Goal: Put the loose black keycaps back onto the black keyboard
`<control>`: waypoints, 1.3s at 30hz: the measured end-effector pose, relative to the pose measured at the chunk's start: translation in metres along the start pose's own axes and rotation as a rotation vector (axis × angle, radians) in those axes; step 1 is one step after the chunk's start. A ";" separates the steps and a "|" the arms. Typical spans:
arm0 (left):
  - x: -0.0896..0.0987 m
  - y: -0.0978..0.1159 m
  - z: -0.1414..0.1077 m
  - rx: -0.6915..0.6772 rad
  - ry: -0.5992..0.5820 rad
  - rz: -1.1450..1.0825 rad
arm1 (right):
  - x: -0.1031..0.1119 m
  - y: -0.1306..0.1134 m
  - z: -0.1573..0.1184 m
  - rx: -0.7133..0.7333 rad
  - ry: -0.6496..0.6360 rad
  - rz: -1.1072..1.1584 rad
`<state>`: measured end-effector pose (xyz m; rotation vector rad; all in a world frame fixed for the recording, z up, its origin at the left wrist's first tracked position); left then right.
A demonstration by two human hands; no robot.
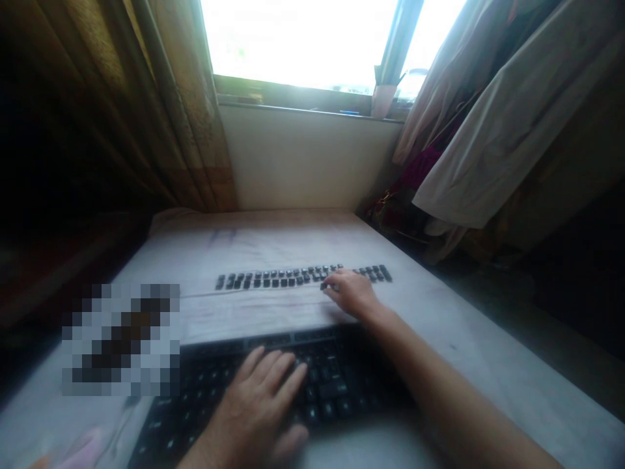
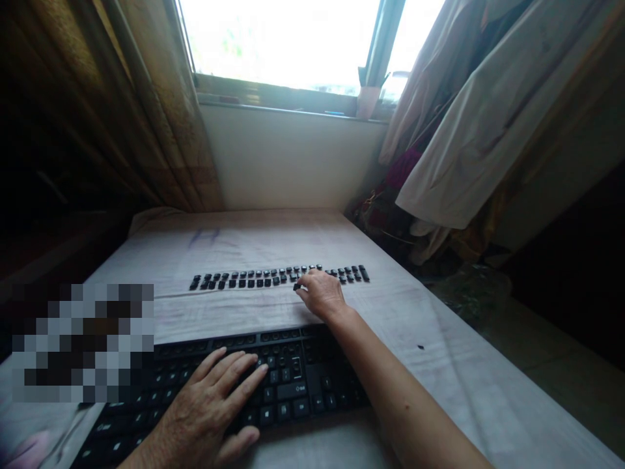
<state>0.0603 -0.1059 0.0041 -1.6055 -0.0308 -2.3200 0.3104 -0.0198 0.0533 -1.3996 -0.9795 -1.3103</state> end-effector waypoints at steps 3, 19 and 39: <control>0.000 0.000 0.000 0.008 0.003 -0.010 | 0.010 -0.002 -0.024 0.026 -0.038 0.080; 0.004 0.004 0.003 0.007 0.014 0.005 | 0.005 -0.015 -0.087 0.251 -0.328 0.211; 0.004 0.006 0.025 0.070 0.010 -0.116 | 0.011 -0.023 -0.089 0.285 -0.316 0.038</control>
Point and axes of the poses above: each hand's wrist, its own z-axis towards the middle knuckle, its own x-axis out of the back of the hand, y = z × x, the point moved 2 cm from there along z, towards the middle knuckle, and after that the axes turned 12 degrees about -x, right-handed, at the moved point
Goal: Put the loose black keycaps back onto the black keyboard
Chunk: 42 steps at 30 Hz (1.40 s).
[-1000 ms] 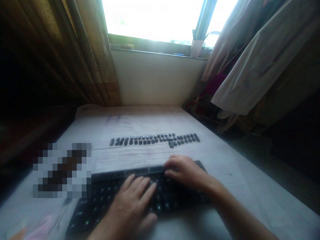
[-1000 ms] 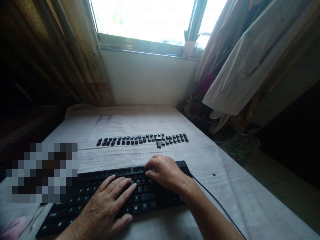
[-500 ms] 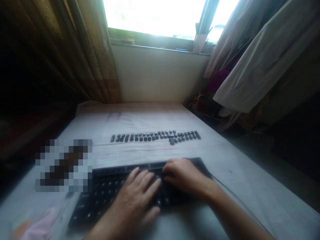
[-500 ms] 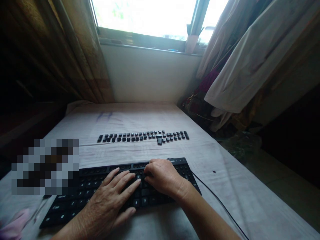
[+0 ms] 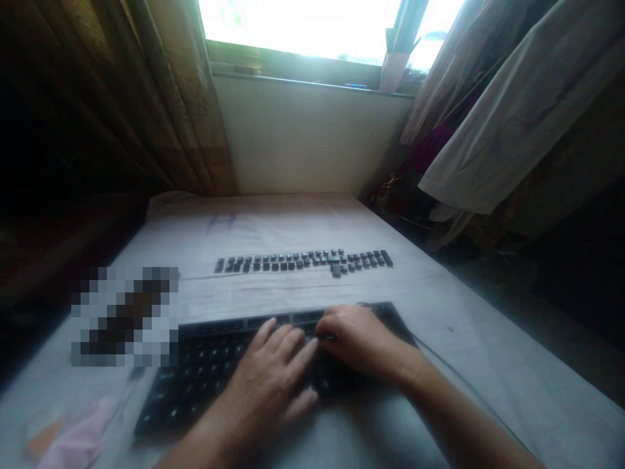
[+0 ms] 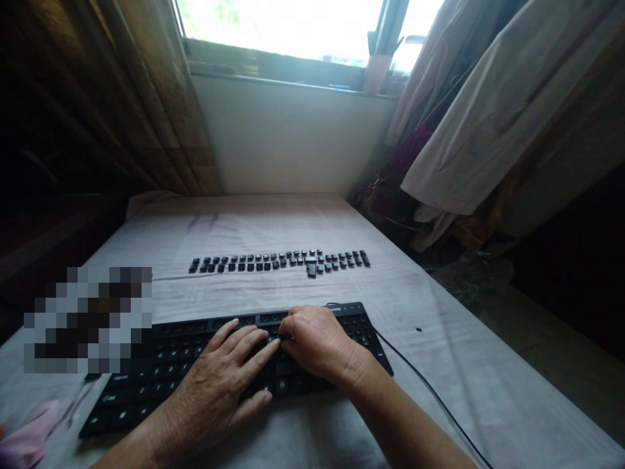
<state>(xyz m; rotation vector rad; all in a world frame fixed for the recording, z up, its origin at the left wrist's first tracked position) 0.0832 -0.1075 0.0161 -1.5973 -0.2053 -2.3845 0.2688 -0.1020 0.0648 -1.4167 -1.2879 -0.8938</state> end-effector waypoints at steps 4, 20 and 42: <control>0.001 0.000 0.002 -0.005 -0.005 0.003 | 0.001 -0.002 0.000 -0.005 0.007 0.003; 0.002 0.000 0.002 0.014 -0.021 -0.041 | -0.010 0.015 0.008 -0.057 -0.016 0.372; 0.001 0.000 0.002 0.011 -0.016 -0.052 | -0.008 0.009 0.006 -0.179 -0.044 0.293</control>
Point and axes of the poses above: each hand's wrist, its own z-axis towards the middle knuckle, its own x-axis out of the back of the hand, y = z × x, the point moved 2 cm from there along z, towards the middle knuckle, and after that the axes turned 12 degrees about -x, right-handed, at the moved point
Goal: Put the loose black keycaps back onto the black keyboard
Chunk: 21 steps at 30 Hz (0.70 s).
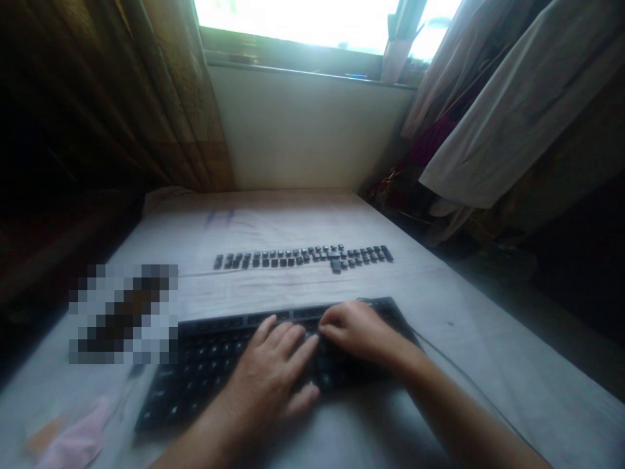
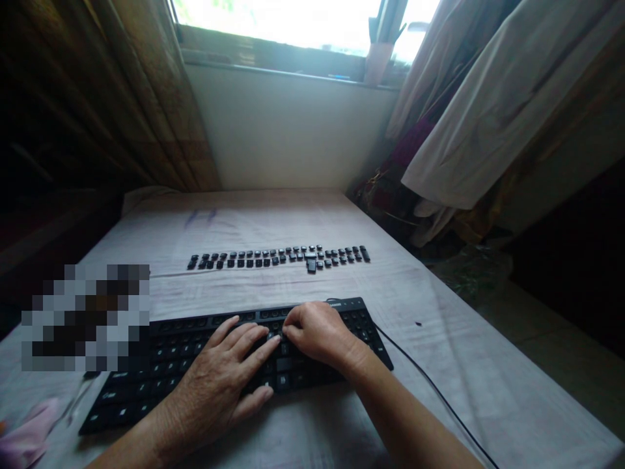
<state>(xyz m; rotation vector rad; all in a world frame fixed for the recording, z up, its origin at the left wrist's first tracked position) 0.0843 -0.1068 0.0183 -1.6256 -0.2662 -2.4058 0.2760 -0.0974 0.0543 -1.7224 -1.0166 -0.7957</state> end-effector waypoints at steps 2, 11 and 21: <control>0.002 0.000 0.001 0.005 0.003 -0.002 | 0.000 0.000 0.001 -0.024 0.004 0.009; 0.002 0.000 0.002 0.011 -0.009 -0.006 | -0.004 -0.003 0.000 -0.042 0.044 -0.038; -0.004 0.000 -0.003 0.002 -0.004 0.043 | 0.002 0.002 0.002 0.024 0.035 0.047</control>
Point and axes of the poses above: each hand's wrist, its own z-axis towards the middle knuckle, its own x-axis out of the back of the hand, y = z × x, the point moved 2 cm from there along z, towards the middle knuckle, and after that the axes turned 12 degrees about -x, right-handed, at the moved point
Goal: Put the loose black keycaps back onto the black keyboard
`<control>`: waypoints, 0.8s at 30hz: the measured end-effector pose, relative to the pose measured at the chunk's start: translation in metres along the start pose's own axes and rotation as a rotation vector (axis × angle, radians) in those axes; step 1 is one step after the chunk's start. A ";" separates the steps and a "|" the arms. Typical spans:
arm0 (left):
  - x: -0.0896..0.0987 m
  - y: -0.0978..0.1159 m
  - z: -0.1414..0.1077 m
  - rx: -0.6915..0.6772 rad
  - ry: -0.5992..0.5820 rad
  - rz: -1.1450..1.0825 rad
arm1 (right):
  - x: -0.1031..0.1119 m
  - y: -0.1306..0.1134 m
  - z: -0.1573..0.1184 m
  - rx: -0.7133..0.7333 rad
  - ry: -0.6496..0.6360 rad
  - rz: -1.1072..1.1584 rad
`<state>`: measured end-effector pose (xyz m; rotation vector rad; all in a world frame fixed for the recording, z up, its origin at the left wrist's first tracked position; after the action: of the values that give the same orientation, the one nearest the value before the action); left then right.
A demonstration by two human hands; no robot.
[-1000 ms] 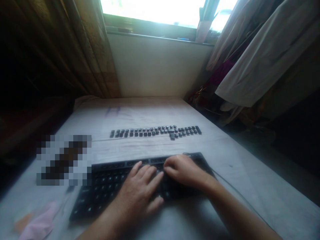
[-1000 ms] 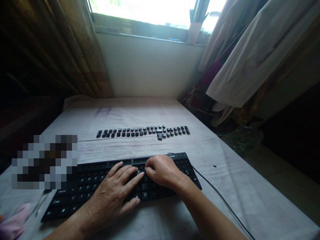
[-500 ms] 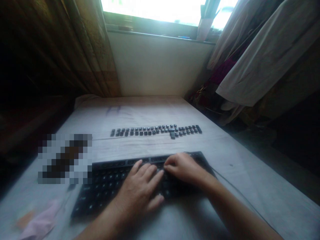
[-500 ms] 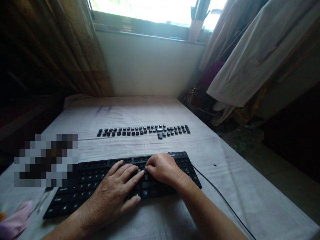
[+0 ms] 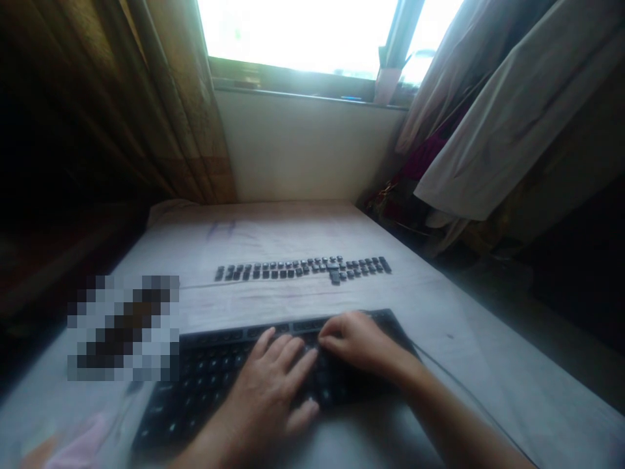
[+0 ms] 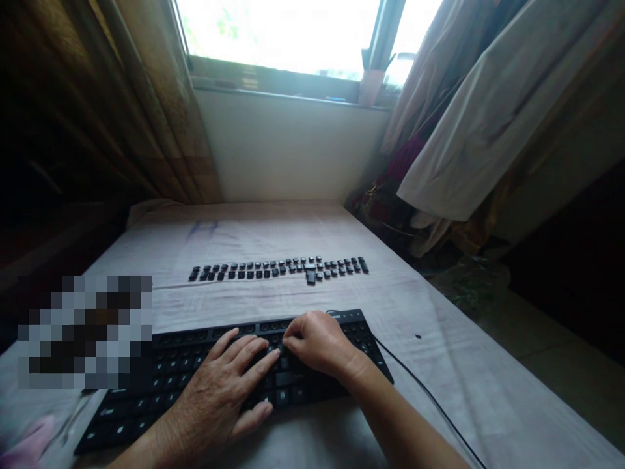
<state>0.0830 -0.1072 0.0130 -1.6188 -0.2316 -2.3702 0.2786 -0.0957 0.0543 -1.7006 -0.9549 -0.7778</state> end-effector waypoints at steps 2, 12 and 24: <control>-0.001 -0.001 -0.001 -0.035 0.001 0.049 | 0.007 0.006 0.003 -0.025 0.068 0.007; -0.012 -0.012 -0.011 -0.129 0.058 0.170 | 0.015 0.042 0.019 -0.129 0.218 -0.120; -0.012 -0.013 -0.012 -0.178 0.159 0.265 | 0.046 0.044 0.065 -0.145 0.358 -0.336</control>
<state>0.0728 -0.0965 -0.0023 -1.4203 0.2175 -2.3480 0.3426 -0.0318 0.0539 -1.4672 -0.9578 -1.3517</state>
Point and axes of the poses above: each hand's wrist, its own z-axis towards the middle knuckle, its own x-axis out of the back of the hand, y = z × x, the point moved 2 cm from there along z, towards the middle knuckle, and after that the axes turned 12 degrees about -x, right-handed, at the moved point
